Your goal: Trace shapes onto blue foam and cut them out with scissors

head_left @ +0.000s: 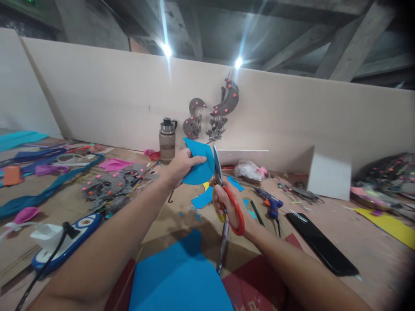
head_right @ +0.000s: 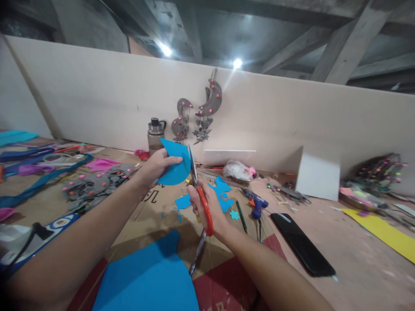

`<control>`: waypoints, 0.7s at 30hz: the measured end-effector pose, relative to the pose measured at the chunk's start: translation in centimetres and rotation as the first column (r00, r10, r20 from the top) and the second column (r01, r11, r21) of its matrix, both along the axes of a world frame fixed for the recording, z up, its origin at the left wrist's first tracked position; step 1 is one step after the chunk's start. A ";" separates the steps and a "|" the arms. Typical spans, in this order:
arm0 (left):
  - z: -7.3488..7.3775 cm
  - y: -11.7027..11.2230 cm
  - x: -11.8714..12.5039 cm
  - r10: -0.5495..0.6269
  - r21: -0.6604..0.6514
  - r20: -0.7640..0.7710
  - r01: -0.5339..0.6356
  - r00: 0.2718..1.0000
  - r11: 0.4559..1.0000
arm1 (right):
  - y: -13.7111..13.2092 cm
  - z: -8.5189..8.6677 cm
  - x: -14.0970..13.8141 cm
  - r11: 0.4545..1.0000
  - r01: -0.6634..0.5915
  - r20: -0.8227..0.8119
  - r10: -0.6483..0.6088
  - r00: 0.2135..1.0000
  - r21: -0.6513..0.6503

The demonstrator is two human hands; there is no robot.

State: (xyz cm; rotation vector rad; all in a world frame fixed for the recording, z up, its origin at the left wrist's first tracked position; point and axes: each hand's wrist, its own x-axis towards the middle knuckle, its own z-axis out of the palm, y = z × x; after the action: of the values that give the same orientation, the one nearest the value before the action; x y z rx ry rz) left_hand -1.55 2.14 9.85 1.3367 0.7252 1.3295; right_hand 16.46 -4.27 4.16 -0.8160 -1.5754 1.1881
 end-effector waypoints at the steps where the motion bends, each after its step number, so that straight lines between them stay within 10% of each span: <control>1: 0.0 0.0 0.0 -0.007 -0.001 0.001 0.007 1.000 1.000 | 0.1 0.0 0.1 1.000 -0.002 0.010 0.002 1.000 0.016; 21: 0.0 -0.2 0.1 -0.088 0.000 -0.033 0.088 0.996 0.996 | 0.1 0.5 0.2 0.996 -0.034 0.018 0.033 0.999 0.077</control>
State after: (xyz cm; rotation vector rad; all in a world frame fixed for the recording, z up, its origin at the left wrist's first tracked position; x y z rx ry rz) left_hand -1.49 1.92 9.84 1.3786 0.6797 1.2407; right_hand 16.69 -4.14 4.68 -0.7537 -1.6436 1.1395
